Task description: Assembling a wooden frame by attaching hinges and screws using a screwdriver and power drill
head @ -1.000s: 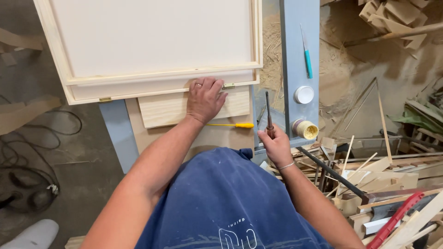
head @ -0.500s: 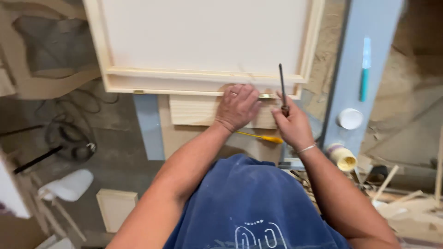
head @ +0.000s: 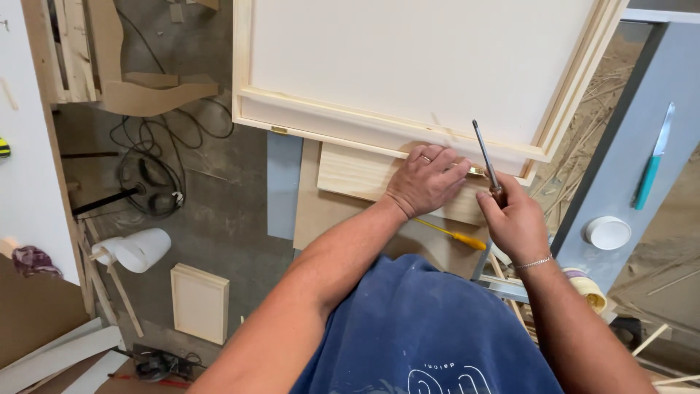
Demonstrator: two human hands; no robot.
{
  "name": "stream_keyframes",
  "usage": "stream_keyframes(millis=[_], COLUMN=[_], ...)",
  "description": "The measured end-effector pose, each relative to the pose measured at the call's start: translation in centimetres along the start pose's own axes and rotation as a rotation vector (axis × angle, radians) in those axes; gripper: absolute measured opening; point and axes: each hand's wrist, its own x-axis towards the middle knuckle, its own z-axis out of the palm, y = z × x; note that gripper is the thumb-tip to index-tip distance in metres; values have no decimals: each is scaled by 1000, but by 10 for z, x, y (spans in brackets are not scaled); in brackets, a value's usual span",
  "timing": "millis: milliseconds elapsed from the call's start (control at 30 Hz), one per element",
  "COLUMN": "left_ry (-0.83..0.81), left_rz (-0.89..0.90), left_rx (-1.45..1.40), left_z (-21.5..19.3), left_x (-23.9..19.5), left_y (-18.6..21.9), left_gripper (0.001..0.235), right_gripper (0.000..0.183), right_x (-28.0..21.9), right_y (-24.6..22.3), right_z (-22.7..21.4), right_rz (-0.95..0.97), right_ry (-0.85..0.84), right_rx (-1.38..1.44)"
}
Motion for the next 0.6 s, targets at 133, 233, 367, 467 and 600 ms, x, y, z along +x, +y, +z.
stream_keyframes(millis=[133,233,367,467,600], left_ry=[-32,-58,-75,-69,-47], left_rz=[14,20,28,32,32], left_rx=[-42,-76,-19,-16,32], left_z=[-4,2,6,5,7], left_x=[1,-2,-7,-7,-11], left_y=[-4,-6,-4,-8,-6], left_gripper=[21,20,21,23,24], right_gripper=[55,56,34,31,25], right_x=[-28,-47,-75,-83,-96], right_y=[-14,-8,7,16,3], right_z=[-19,-30,-55,-69,-83], right_rz=[-14,-144,-77,-33,-263], right_ry=[50,158,317,412,521], right_rx=[65,127,233,141,415])
